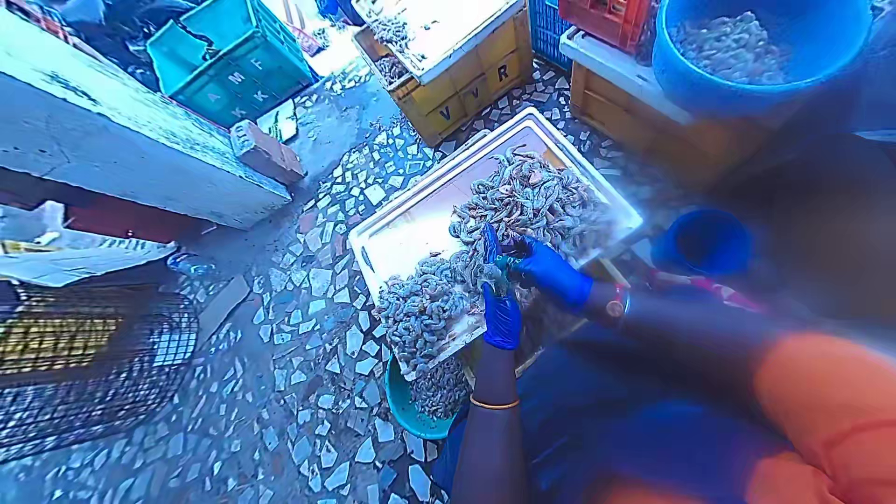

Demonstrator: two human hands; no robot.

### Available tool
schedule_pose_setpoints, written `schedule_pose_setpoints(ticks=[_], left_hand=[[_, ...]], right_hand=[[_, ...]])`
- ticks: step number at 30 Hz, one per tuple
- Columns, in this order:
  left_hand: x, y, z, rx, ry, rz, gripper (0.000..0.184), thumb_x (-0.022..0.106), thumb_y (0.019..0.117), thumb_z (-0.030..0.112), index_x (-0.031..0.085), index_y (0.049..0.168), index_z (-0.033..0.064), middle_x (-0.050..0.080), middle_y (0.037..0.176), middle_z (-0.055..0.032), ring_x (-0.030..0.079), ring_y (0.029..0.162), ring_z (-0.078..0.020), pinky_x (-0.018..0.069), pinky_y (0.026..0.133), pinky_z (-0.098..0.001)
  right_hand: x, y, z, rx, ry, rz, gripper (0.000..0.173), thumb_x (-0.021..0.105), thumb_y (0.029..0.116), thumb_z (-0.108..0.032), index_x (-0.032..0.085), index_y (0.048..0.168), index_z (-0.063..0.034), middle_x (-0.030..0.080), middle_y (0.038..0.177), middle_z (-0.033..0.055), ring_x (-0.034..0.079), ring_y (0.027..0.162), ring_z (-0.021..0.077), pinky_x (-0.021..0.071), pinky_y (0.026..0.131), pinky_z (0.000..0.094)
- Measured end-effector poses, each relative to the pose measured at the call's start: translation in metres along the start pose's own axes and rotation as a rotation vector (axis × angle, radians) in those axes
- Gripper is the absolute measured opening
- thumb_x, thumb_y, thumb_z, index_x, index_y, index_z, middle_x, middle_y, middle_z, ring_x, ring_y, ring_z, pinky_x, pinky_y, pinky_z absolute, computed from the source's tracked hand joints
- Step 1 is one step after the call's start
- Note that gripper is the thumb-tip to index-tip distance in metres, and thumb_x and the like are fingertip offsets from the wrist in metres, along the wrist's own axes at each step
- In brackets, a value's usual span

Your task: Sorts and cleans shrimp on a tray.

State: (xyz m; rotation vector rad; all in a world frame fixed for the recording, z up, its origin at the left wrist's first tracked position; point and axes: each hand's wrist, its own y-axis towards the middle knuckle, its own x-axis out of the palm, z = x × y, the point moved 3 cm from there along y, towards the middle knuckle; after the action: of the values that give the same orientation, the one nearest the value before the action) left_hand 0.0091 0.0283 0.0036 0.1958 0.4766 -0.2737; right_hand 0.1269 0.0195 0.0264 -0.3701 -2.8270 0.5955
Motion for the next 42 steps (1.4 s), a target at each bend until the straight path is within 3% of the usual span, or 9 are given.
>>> schedule_pose_setpoints(ticks=[3, 12, 14, 17, 22, 26, 30, 35, 42], left_hand=[[0.007, 0.001, -0.005, -0.036, -0.309, -0.015, 0.047, 0.037, 0.1016, 0.000, 0.036, 0.141, -0.0250, 0.052, 0.138, -0.0329, 0.054, 0.128, -0.0142, 0.0401, 0.110, -0.0213], [0.004, -0.003, 0.001, 0.092, -0.504, 0.063, 0.043, 0.039, 0.1039, 0.009, 0.045, 0.135, -0.0192, 0.061, 0.126, -0.0141, 0.057, 0.117, -0.0002, 0.0446, 0.105, -0.0180], [0.001, -0.006, 0.000, 0.122, -0.418, 0.124, 0.040, 0.040, 0.1017, 0.004, 0.049, 0.132, -0.0214, 0.064, 0.123, -0.0203, 0.061, 0.116, -0.0063, 0.0463, 0.104, -0.0210], [0.001, -0.006, -0.005, -0.023, -0.753, 0.091, 0.042, 0.038, 0.1049, 0.019, 0.048, 0.134, -0.0081, 0.063, 0.123, -0.0043, 0.059, 0.115, -0.0021, 0.0489, 0.102, -0.0244], [-0.002, -0.004, -0.005, -0.048, -0.482, 0.049, 0.050, 0.024, 0.1064, 0.012, 0.036, 0.143, -0.0201, 0.052, 0.141, -0.0243, 0.052, 0.130, -0.0113, 0.0398, 0.112, -0.0231], [-0.012, -0.005, 0.019, -0.053, 0.197, 0.047, 0.039, 0.041, 0.1026, -0.002, 0.048, 0.132, -0.0276, 0.058, 0.129, -0.0438, 0.060, 0.127, -0.0454, 0.0433, 0.111, -0.0418], [-0.027, 0.030, -0.013, -0.324, -0.445, 0.216, 0.050, 0.024, 0.1093, 0.005, 0.022, 0.157, -0.0107, 0.024, 0.165, -0.0286, 0.032, 0.151, -0.0294, 0.0309, 0.121, -0.0375], [-0.060, 0.046, -0.028, -0.531, -1.122, 0.208, 0.067, -0.003, 0.1084, 0.049, 0.009, 0.165, 0.0158, 0.013, 0.173, -0.0057, 0.023, 0.157, -0.0224, 0.0253, 0.124, -0.0472], [-0.047, 0.047, -0.024, -0.309, -1.480, -0.132, 0.073, -0.002, 0.1047, 0.046, 0.033, 0.160, 0.0131, 0.029, 0.169, -0.0054, 0.033, 0.153, -0.0249, 0.0335, 0.120, -0.0503]], right_hand=[[-0.001, 0.001, 0.000, -0.033, 0.081, 0.014, 0.028, 0.062, 0.1002, -0.006, 0.057, 0.127, -0.0025, 0.064, 0.098, 0.0068, 0.059, 0.076, 0.0087, 0.0509, 0.068, 0.0247], [0.002, -0.002, -0.012, -0.136, -0.053, -0.069, 0.044, 0.064, 0.0984, -0.006, 0.048, 0.139, -0.0035, 0.067, 0.107, 0.0114, 0.067, 0.089, 0.0116, 0.0567, 0.083, 0.0300], [0.004, -0.003, -0.015, -0.160, -0.213, -0.075, 0.050, 0.066, 0.0982, -0.012, 0.046, 0.144, -0.0050, 0.067, 0.114, 0.0136, 0.068, 0.098, 0.0149, 0.0561, 0.091, 0.0338], [0.008, -0.006, -0.018, -0.174, -0.411, -0.091, 0.054, 0.065, 0.1007, -0.023, 0.046, 0.147, -0.0046, 0.066, 0.126, 0.0174, 0.066, 0.114, 0.0211, 0.0515, 0.102, 0.0399], [0.011, -0.010, -0.017, -0.173, -0.494, -0.121, 0.048, 0.058, 0.1041, -0.022, 0.047, 0.147, -0.0021, 0.063, 0.133, 0.0183, 0.061, 0.123, 0.0213, 0.0461, 0.109, 0.0377], [0.010, -0.008, -0.016, -0.134, -0.470, -0.176, 0.043, 0.054, 0.1063, -0.020, 0.047, 0.146, -0.0034, 0.065, 0.128, 0.0160, 0.064, 0.115, 0.0176, 0.0489, 0.104, 0.0358], [0.010, -0.011, -0.012, -0.147, -0.560, -0.320, 0.043, 0.057, 0.1050, -0.022, 0.050, 0.144, -0.0039, 0.064, 0.127, 0.0170, 0.064, 0.112, 0.0208, 0.0496, 0.101, 0.0385], [-0.033, 0.023, -0.012, -0.112, -0.397, -0.085, 0.033, 0.060, 0.1036, -0.018, 0.059, 0.133, -0.0028, 0.068, 0.118, 0.0146, 0.067, 0.099, 0.0173, 0.0553, 0.090, 0.0367], [-0.103, 0.040, -0.062, -0.203, -0.049, 0.264, 0.029, 0.053, 0.1060, -0.014, 0.059, 0.134, -0.0080, 0.067, 0.109, 0.0075, 0.064, 0.082, 0.0123, 0.0553, 0.072, 0.0292]])
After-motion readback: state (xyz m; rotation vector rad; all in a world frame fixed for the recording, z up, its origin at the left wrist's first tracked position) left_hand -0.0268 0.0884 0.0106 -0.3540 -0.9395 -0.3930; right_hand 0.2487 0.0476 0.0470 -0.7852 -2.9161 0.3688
